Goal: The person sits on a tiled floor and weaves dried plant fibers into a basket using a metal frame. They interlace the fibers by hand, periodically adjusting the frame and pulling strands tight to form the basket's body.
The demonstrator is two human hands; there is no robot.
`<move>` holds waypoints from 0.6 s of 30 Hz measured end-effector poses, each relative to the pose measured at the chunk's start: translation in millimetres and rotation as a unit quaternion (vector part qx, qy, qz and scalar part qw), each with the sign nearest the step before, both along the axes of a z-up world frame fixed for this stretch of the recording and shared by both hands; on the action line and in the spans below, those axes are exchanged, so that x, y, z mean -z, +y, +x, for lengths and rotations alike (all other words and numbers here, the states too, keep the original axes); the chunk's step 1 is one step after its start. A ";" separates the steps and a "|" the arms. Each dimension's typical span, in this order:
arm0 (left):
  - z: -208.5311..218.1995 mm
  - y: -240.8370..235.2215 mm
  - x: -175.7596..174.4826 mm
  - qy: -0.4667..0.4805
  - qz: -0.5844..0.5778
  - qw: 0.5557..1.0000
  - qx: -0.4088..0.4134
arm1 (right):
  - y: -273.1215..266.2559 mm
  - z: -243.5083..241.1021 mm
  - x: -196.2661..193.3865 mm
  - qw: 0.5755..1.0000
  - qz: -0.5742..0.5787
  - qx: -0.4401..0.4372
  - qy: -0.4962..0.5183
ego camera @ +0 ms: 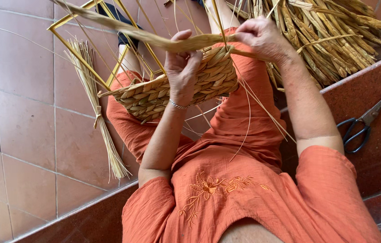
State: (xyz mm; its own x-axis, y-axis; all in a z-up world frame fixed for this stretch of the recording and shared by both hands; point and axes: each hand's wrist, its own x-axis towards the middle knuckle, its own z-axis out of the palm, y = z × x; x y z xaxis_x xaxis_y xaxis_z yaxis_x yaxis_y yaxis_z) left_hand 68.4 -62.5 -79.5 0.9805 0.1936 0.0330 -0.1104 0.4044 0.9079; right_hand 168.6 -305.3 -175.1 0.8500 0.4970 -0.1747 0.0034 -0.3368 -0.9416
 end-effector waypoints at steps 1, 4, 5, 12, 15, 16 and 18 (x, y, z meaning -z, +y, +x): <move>-0.9 6.0 -5.5 -0.012 0.020 1.000 0.010 | -13.0 5.3 14.6 0.998 -0.053 0.015 -0.017; -10.1 22.8 -18.8 -0.038 0.026 0.999 0.009 | -72.4 17.7 63.8 0.968 -0.206 0.059 -0.127; -12.7 25.0 -20.5 -0.045 0.019 0.999 0.005 | -97.6 18.2 79.1 0.955 -0.248 0.095 -0.134; -20.3 11.7 -0.8 0.014 0.152 0.987 0.049 | -263.3 -0.5 121.7 0.917 -0.331 0.185 -0.120; -14.7 2.1 4.9 0.003 0.248 0.969 0.020 | -284.9 -10.6 108.8 0.911 -0.333 0.200 -0.138; -13.7 0.2 4.5 -0.001 0.306 0.952 0.008 | -286.6 -12.3 99.0 0.900 -0.360 0.218 -0.110; -11.7 -3.4 1.4 -0.013 0.396 0.918 -0.004 | -274.1 -13.6 75.0 0.882 -0.396 0.244 -0.081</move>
